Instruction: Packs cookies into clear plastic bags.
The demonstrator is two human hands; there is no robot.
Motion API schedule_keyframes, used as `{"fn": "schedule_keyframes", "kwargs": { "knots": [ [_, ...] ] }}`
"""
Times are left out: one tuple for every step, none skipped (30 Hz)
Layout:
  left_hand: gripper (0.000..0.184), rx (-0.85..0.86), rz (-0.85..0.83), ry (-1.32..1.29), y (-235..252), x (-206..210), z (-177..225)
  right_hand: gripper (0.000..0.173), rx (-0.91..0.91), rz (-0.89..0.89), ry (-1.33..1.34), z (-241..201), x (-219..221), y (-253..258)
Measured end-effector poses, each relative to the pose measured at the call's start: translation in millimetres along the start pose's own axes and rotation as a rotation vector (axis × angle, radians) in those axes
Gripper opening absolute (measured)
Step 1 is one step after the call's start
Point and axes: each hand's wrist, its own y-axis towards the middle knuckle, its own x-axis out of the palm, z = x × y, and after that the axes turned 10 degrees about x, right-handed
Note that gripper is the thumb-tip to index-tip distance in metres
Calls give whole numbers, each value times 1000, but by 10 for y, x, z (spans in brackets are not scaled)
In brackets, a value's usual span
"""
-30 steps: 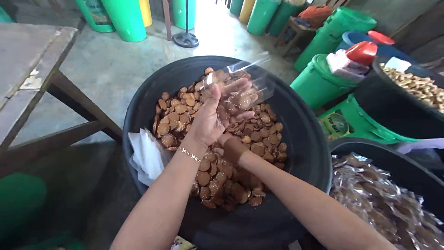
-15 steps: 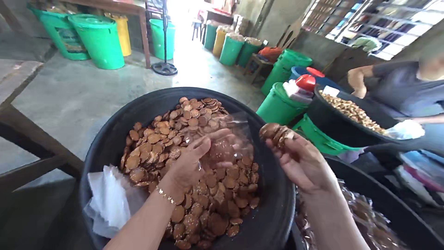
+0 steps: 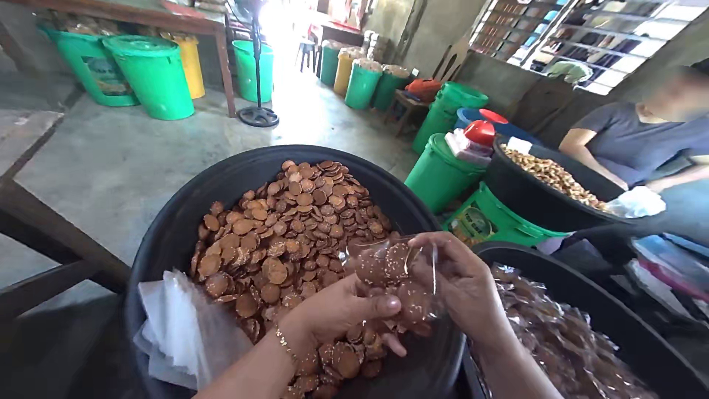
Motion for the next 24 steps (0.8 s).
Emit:
{"fn": "schedule_keyframes", "kwargs": {
  "knots": [
    [11,-29,0,21,1,17,12,17,29,1,50,-15,9,-8],
    [11,-36,24,32,2,32,24,15,40,-28,97,-15,-8,-8],
    [12,-21,58,31,1,35,27,13,37,-72,132,-2,-45,-4],
    [15,9,82,17,2,21,21,12,33,-130,133,6,-97,1],
    [19,37,123,10,10,20,22,15,23,-180,104,9,-142,11],
    [23,53,176,9,25,35,26,19,11,-215,57,11,-180,23],
    [26,56,242,9,42,61,28,24,7,-241,12,12,-215,35],
    [27,53,314,5,59,94,34,33,20,-269,-16,7,-252,49],
    [25,52,400,0,83,138,46,44,53,-301,-9,9,-292,66],
    [24,58,480,-13,108,174,61,53,95,-322,20,19,-328,85],
    [24,71,544,-31,127,194,70,59,136,-329,59,27,-349,99],
    [26,89,590,-49,139,201,67,62,161,-330,59,27,-348,102],
    [28,95,628,-60,149,208,62,64,160,-333,-10,20,-318,98],
    [31,92,657,-60,158,216,58,65,143,-350,-103,4,-270,94],
    [34,88,680,-61,165,218,48,63,130,-370,-171,-13,-215,93],
    [33,86,706,-62,177,221,37,59,136,-381,-210,-28,-171,99],
    [30,89,726,-63,190,218,18,53,161,-364,-227,-42,-131,107],
    [28,91,739,-55,200,211,-3,43,200,-327,-228,-48,-78,109],
    [28,95,757,-28,207,205,-19,36,224,-282,-237,-47,-1,106],
    [29,102,789,39,216,201,-30,36,226,-246,-271,-49,91,102],
    [32,118,827,163,221,181,-51,38,205,-210,-334,-50,181,92],
    [43,153,832,336,209,105,-100,39,166,-168,-417,-42,251,73],
    [58,177,767,529,177,-24,-153,38,77,-88,-495,-1,305,39],
    [73,175,659,685,132,-160,-186,37,0,-29,-535,60,317,-6]
  ]
}}
